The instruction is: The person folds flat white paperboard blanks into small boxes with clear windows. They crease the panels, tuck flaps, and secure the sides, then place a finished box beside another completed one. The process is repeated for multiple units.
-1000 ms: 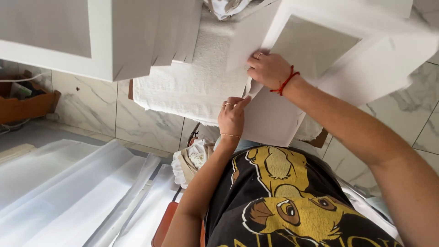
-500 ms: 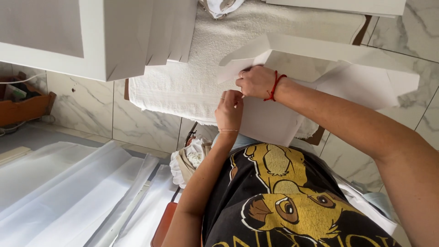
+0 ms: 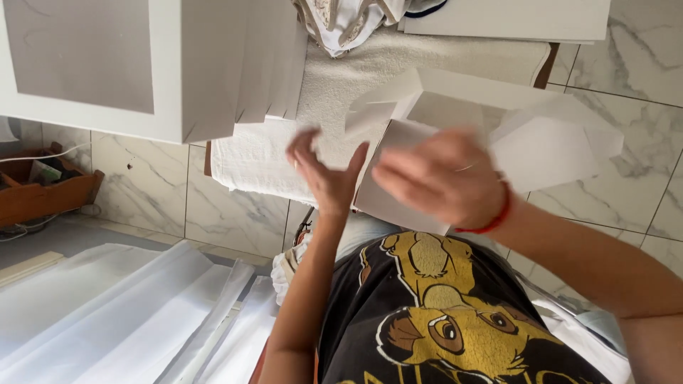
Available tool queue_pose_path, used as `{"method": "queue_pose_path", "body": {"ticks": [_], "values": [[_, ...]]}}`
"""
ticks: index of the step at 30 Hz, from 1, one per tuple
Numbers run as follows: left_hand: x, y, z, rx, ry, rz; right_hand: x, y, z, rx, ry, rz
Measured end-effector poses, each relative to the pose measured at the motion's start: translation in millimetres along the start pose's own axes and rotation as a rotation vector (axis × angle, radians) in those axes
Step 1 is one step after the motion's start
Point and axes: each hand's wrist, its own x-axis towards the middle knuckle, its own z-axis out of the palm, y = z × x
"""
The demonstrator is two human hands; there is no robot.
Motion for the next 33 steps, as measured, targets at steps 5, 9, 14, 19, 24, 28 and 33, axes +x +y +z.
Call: {"method": "queue_pose_path", "body": {"ticks": [5,9,14,19,24,28,33], "values": [[24,5,32,-0.214,-0.198,0.128,52,47,-10,-0.020,-0.109,0.240],[21,15,40,-0.148,-0.064,0.305,43,72,-3,0.020,-0.060,0.305],[16,38,33,-0.117,-0.004,0.581,48,83,-32,0.389,-0.330,0.311],[11,38,30,-0.105,-0.039,0.638,33,82,-37,0.312,-0.478,0.094],[7,47,28,-0.176,-0.055,0.581,44,57,-43,0.100,-0.536,0.246],[-6,46,36,-0.190,-0.071,0.467,41,40,-25,-0.151,-0.436,0.177],[-7,36,57,-0.067,0.142,0.598,27,30,7,-0.353,-0.342,0.258]]}}
